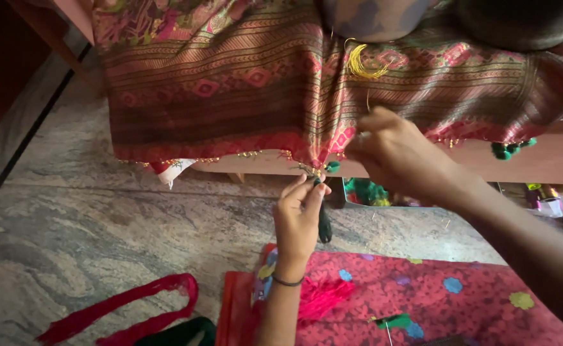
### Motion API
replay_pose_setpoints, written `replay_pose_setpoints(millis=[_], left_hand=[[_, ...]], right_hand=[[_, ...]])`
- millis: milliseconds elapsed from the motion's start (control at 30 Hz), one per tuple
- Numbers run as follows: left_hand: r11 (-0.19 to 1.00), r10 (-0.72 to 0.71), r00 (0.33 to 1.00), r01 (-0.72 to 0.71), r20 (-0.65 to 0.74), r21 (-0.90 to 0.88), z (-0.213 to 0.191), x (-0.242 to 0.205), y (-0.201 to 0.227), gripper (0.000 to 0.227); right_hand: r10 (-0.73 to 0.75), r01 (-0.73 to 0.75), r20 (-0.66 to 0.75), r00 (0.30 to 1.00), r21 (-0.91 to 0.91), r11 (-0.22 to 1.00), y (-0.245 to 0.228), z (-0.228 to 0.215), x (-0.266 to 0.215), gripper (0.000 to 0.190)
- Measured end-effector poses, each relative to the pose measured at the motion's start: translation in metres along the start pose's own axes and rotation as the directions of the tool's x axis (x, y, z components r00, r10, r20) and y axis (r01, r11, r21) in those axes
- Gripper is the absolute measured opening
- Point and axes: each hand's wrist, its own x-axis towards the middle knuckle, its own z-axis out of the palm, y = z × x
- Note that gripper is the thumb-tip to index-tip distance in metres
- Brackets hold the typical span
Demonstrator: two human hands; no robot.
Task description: Attaching and tying decorative silk tassels (kuchu) to the border of a saree.
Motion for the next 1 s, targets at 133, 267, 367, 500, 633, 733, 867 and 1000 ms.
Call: replay_pose_setpoints(millis=[133,267,367,500,633,733,867,1000], left_hand=[[0.967,-0.248,0.969,0.247,-0.01,-0.068,0.01,-0.005,0.012,0.02],[0.97,-0.075,0.985,0.108,-0.157,0.218,0.02,-0.012,0.013,0.013],[0.917,0.02,0.96,0.093,-0.279,0.387,0.019,-0.013,0.023,0.01],[0.876,0.209,0.931,-0.042,-0.3,0.481,0.021,-0.011,0.018,0.01],[0.92,0.121,0.939,0.016,-0.323,0.392,0.024,-0.011,0.004,0.013],[0.898,-0.423,0.884,0.38,-0.2,-0.221,0.027,-0.013,-0.012,0.015],[0.793,-0.449,0.886,0.337,-0.113,-0.507,0.028,-0.013,-0.013,0.018],[0.817,-0.425,0.897,0.322,-0.122,-0.478,0.023,-0.013,-0.007,0.016]], right_hand=[[-0.169,0.168,-0.013,0.985,-0.071,0.983,-0.015,0.004,0.046,0.013],[-0.57,0.573,0.083,0.818,-0.023,0.819,-0.027,0.04,0.089,0.013],[-0.455,0.571,0.451,0.768,-0.159,0.806,-0.034,0.051,0.099,0.019],[-0.475,0.466,-0.103,0.874,-0.107,0.879,-0.041,0.023,0.072,0.016],[0.171,-0.063,-0.321,0.931,0.322,0.945,-0.039,0.046,-0.01,0.023],[0.295,-0.209,-0.194,0.936,0.368,0.906,-0.024,0.072,-0.032,0.023],[0.299,-0.248,-0.045,0.953,0.447,0.859,-0.012,0.082,-0.037,0.025],[0.109,-0.095,-0.028,0.994,0.315,0.944,-0.014,0.047,-0.055,0.024]])
